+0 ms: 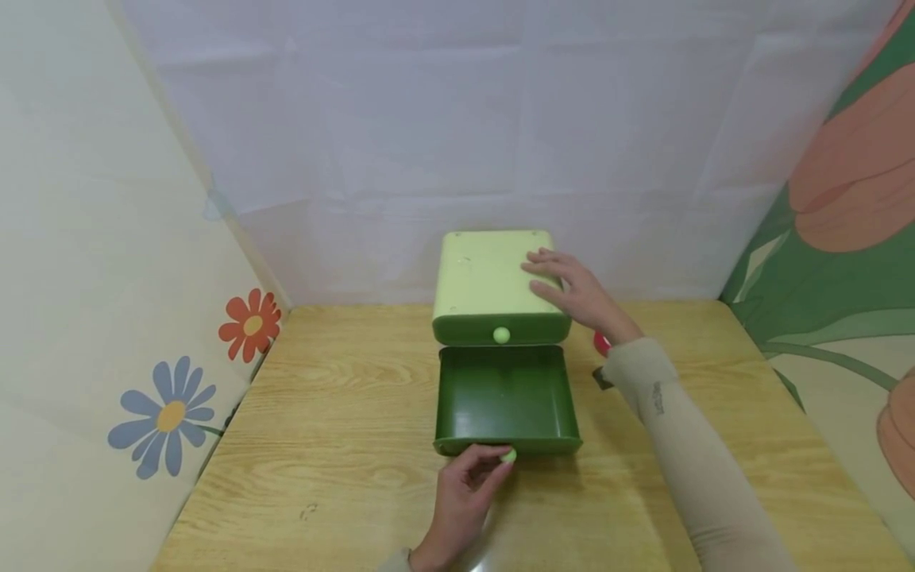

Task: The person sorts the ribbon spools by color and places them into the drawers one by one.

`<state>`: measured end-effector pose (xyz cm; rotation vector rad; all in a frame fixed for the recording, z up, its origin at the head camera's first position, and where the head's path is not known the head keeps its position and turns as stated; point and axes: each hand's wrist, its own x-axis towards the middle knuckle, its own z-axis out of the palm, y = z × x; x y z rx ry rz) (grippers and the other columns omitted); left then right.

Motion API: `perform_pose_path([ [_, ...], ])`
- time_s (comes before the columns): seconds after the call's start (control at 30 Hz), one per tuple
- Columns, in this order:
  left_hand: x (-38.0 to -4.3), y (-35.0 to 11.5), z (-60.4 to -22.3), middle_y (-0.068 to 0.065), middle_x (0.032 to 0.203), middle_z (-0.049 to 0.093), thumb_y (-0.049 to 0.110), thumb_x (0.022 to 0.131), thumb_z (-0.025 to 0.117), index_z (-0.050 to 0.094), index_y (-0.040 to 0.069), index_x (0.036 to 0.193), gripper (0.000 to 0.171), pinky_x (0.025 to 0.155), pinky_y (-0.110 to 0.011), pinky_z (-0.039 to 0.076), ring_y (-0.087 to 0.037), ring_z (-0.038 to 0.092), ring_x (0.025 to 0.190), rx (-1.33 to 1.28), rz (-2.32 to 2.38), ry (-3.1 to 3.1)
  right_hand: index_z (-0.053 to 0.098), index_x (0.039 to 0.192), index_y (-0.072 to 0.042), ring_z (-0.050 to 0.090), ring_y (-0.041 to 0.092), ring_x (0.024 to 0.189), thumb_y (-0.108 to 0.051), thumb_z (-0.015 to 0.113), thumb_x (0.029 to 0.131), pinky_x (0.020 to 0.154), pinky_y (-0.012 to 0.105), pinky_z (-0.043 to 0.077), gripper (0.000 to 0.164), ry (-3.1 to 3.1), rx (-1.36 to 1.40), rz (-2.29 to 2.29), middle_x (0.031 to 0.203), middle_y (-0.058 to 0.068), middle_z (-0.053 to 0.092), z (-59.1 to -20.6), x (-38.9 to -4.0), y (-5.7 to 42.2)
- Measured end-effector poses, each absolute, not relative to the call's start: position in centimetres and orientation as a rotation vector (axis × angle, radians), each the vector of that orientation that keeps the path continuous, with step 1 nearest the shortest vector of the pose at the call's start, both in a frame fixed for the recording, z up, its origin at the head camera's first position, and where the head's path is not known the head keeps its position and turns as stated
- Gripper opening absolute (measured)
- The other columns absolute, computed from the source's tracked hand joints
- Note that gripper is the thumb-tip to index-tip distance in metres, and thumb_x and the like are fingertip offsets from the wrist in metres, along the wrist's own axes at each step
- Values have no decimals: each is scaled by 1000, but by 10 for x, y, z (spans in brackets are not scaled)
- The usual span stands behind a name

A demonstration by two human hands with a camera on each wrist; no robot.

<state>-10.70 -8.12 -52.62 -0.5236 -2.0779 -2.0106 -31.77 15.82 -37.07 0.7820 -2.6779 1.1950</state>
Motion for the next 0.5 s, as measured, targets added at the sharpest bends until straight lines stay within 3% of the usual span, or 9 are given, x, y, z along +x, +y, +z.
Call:
perform_pose_path([
  [0.27,-107,-81,-527,-13,107,78,8,94,75,75,5,108,14,80,-28,65,-13,75,92,-517,-2013,-2082,55,149,-24,21,23,159,-43,57,106,127,66,16,47,-2670,781,1203,167,-2,37,-371,-317,158],
  [0.5,-107,-82,-528,-12,106,78,7,94,75,75,6,108,14,80,-28,65,-12,75,91,-522,-1990,-2080,38,159,-36,20,26,159,-47,53,107,127,68,15,56,-2637,647,1326,171,-6,27,-376,-318,168],
])
